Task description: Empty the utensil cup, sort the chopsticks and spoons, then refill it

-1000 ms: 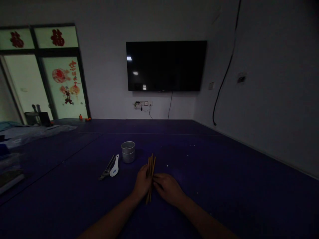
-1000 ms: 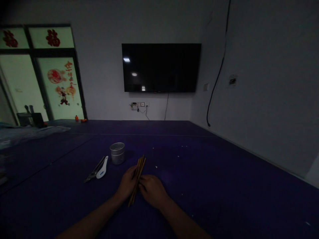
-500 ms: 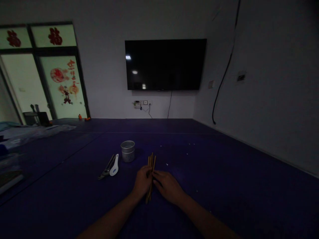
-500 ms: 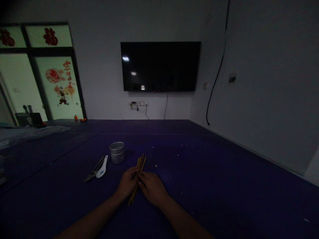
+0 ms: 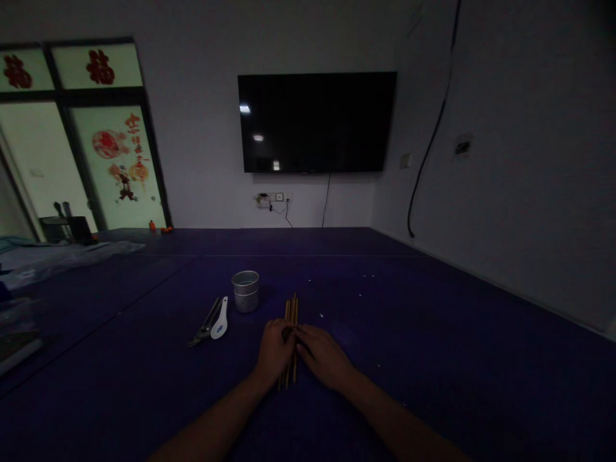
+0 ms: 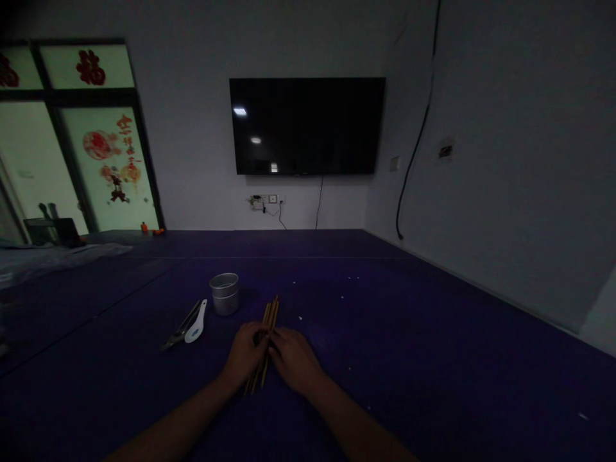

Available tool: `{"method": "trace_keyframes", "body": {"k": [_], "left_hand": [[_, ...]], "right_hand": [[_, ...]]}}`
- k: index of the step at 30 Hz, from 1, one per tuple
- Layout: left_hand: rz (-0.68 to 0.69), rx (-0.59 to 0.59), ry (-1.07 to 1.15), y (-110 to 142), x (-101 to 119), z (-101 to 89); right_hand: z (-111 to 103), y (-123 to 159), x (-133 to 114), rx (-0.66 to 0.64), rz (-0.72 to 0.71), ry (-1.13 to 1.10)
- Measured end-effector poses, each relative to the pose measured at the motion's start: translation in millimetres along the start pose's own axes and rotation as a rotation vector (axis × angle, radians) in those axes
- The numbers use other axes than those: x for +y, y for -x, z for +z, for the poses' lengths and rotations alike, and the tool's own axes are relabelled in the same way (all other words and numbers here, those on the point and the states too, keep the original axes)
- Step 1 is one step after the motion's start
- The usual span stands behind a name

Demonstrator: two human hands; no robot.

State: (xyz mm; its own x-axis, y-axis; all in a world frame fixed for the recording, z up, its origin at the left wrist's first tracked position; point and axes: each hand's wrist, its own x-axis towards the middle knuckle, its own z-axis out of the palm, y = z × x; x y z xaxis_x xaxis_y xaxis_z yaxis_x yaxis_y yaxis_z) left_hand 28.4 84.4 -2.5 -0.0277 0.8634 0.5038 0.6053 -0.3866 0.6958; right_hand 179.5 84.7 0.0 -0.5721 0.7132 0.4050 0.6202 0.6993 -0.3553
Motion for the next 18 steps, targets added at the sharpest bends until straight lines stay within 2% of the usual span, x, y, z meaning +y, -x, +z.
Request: {"method": "trace_keyframes", "body": {"k": [5,18], "left_hand": [[-0.016,0.005,-0.019,0.6,1.1,-1.7],[-0.003,-0.068,0.024,0.3,6.3,-4.9]], "right_hand": [[0.6,0.0,0.1,-0.008,-0.011,0.002],[2.5,0.8,2.2,-0.004,0.018,0.020]]}}
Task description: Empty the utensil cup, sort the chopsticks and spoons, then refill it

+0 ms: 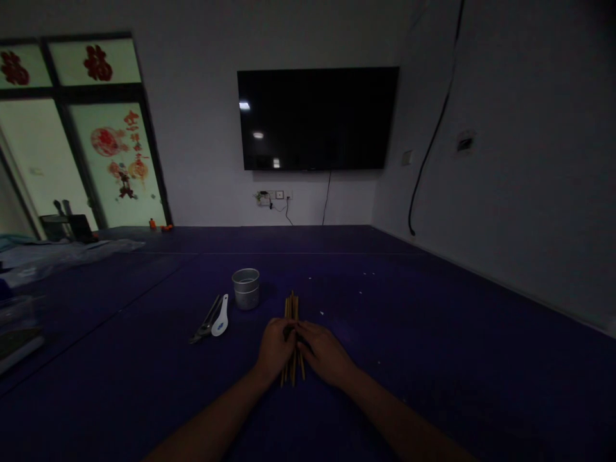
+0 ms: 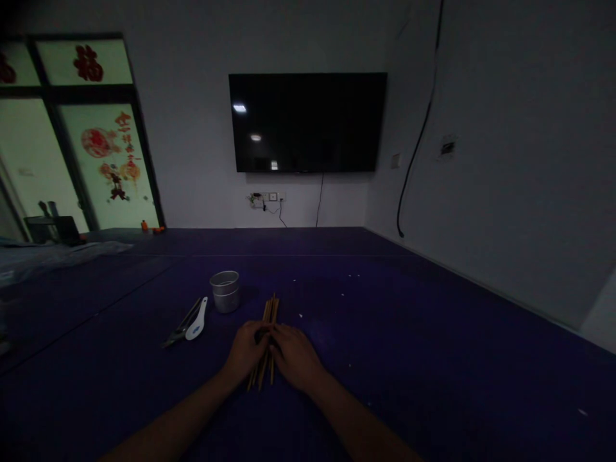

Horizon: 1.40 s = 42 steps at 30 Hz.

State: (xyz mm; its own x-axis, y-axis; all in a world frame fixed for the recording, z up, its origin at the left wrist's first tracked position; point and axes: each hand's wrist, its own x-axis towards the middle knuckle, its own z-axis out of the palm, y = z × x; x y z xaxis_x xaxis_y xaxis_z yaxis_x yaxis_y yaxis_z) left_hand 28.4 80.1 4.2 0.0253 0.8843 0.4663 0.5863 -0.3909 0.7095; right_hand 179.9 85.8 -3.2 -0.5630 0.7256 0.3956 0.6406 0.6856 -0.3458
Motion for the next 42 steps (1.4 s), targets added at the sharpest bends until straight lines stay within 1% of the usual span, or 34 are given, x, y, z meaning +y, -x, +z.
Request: {"method": "trace_keyframes", "body": {"k": [5,9,13,16,23,26,34,36,42], "left_hand": [[0.027,0.018,-0.030,0,-5,2.1],[0.063,0.035,-0.103,-1,-9,3.8],[0.100,-0.027,-0.190,-2,-11,5.3],[0.126,-0.052,-0.235,-3,-13,6.4],[0.213,-0.173,-0.330,-5,-17,4.4],[0.202,-0.204,-0.374,-6,-21,3.8],[0.182,-0.221,-0.487,-4,-28,5.5],[0.181,-0.222,-0.493,-4,-28,5.3],[0.109,-0.256,-0.498,-3,-21,1.9]], "right_hand": [[0,1,-1,-0.005,0.013,0.009],[0,2,-1,-0.016,-0.003,0.023],[0,1,-1,-0.056,-0.023,0.045],[-1,-1,-1,-0.076,-0.044,0.050],[-2,-2,0,-0.036,-0.081,0.058],[-5,-2,-1,-0.024,-0.105,0.050],[-10,-4,-3,0.015,-0.173,0.011],[-9,-4,-2,0.030,-0.191,0.017],[-6,-5,3,0.054,-0.219,0.038]]}}
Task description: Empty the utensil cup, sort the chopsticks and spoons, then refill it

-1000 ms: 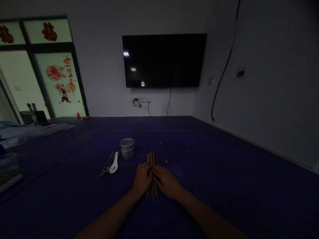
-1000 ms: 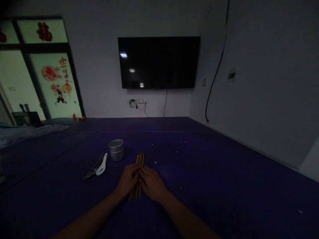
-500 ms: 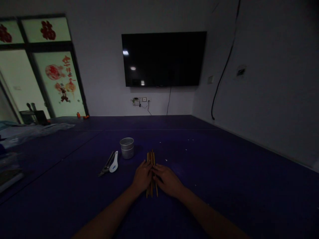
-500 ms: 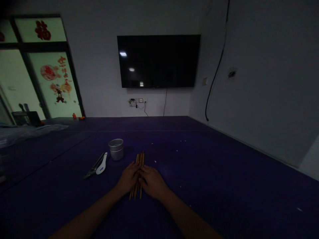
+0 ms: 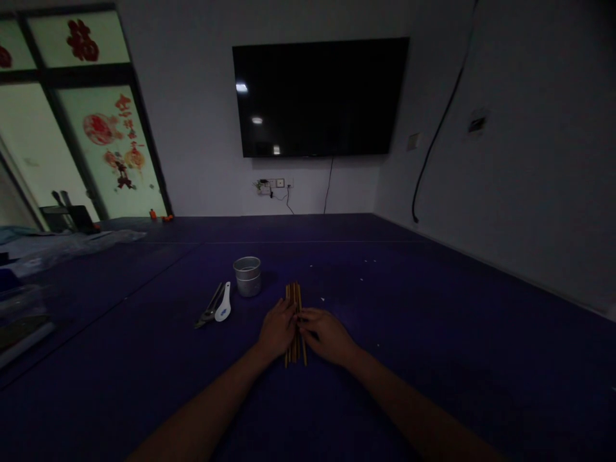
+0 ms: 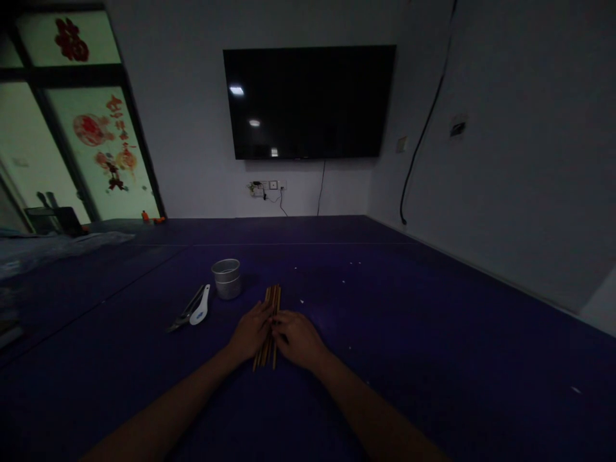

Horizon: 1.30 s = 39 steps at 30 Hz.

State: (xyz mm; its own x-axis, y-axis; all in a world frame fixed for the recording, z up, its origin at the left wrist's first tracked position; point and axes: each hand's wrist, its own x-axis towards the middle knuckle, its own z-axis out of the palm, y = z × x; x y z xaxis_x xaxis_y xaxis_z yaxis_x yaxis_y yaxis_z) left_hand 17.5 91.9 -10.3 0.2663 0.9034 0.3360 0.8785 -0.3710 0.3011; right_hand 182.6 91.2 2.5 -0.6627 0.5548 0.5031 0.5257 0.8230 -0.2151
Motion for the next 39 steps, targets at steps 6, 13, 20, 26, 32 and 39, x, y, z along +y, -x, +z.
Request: {"method": "trace_keyframes", "body": {"k": [6,13,20,26,32,39], "left_hand": [[0.003,-0.039,0.043,0.5,3.4,-7.2],[0.007,-0.068,0.110,-0.4,6.1,-9.6],[0.008,-0.051,0.111,-0.2,4.9,-7.7],[0.009,-0.068,0.085,0.9,3.8,-6.9],[-0.014,-0.099,0.062,0.4,3.5,-7.9],[-0.052,-0.065,0.089,-1.7,1.1,-4.4]], "right_hand": [[1.0,-0.2,-1.8,0.018,0.066,-0.009],[2.0,1.3,-3.2,-0.005,0.080,0.018],[6.2,2.7,-2.8,-0.017,0.142,0.045],[6.9,2.8,-3.0,-0.056,0.158,0.037],[8.4,4.5,-1.7,-0.084,0.176,0.063],[7.4,4.3,-0.7,-0.069,0.157,0.036]]}}
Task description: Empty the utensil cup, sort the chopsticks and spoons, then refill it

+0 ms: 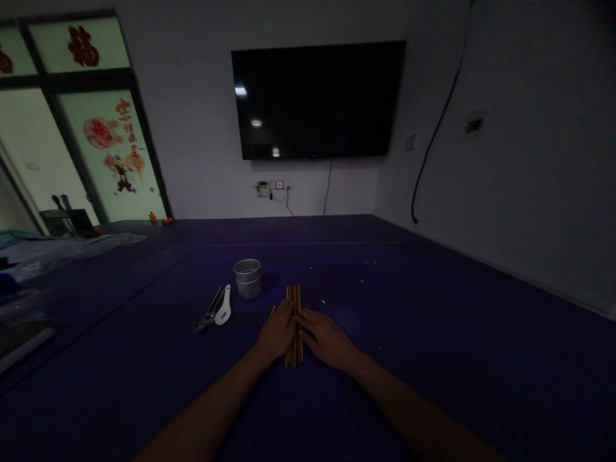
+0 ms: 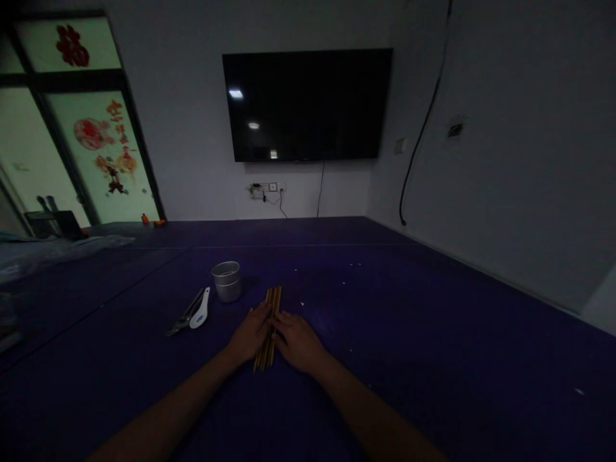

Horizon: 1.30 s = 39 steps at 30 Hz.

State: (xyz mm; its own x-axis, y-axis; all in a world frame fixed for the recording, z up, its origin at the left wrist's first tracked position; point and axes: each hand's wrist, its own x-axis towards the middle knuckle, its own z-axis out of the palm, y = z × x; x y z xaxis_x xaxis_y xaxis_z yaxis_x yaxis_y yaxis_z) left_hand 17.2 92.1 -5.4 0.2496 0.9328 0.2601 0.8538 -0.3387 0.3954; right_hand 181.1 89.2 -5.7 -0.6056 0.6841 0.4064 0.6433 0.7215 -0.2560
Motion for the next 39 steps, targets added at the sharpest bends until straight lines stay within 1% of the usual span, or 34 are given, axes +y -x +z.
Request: {"method": "trace_keyframes", "body": {"k": [2,4,7,13,22,27,34,36,39], "left_hand": [[-0.008,0.036,0.022,0.1,0.9,-0.6],[0.013,0.051,0.032,0.8,2.4,-2.0],[0.035,0.037,0.000,2.2,3.8,-3.7],[0.010,0.016,-0.110,1.5,-0.6,-1.1],[-0.003,-0.016,-0.086,0.8,0.0,-3.2],[-0.013,0.010,-0.056,0.6,-0.4,-2.0],[-0.037,0.043,-0.045,0.4,0.1,-2.0],[-0.060,0.070,-0.052,0.7,0.1,-2.4],[-0.098,0.146,-0.047,1.4,-0.5,-3.9]], "right_hand": [[-0.8,0.2,-0.1,0.008,-0.016,-0.016],[-1.5,0.3,-0.2,0.015,-0.032,-0.034],[-1.7,0.3,0.2,0.014,-0.037,-0.046],[-0.1,-0.8,1.9,0.015,-0.041,-0.071],[-2.8,0.1,-1.5,0.018,-0.034,-0.054],[-3.3,0.7,-2.8,0.045,-0.010,-0.033],[-3.1,1.0,-2.5,0.020,-0.008,0.006],[-3.2,1.0,-2.7,0.014,-0.002,0.014],[-4.0,0.5,-3.0,-0.005,-0.008,0.011]]}}
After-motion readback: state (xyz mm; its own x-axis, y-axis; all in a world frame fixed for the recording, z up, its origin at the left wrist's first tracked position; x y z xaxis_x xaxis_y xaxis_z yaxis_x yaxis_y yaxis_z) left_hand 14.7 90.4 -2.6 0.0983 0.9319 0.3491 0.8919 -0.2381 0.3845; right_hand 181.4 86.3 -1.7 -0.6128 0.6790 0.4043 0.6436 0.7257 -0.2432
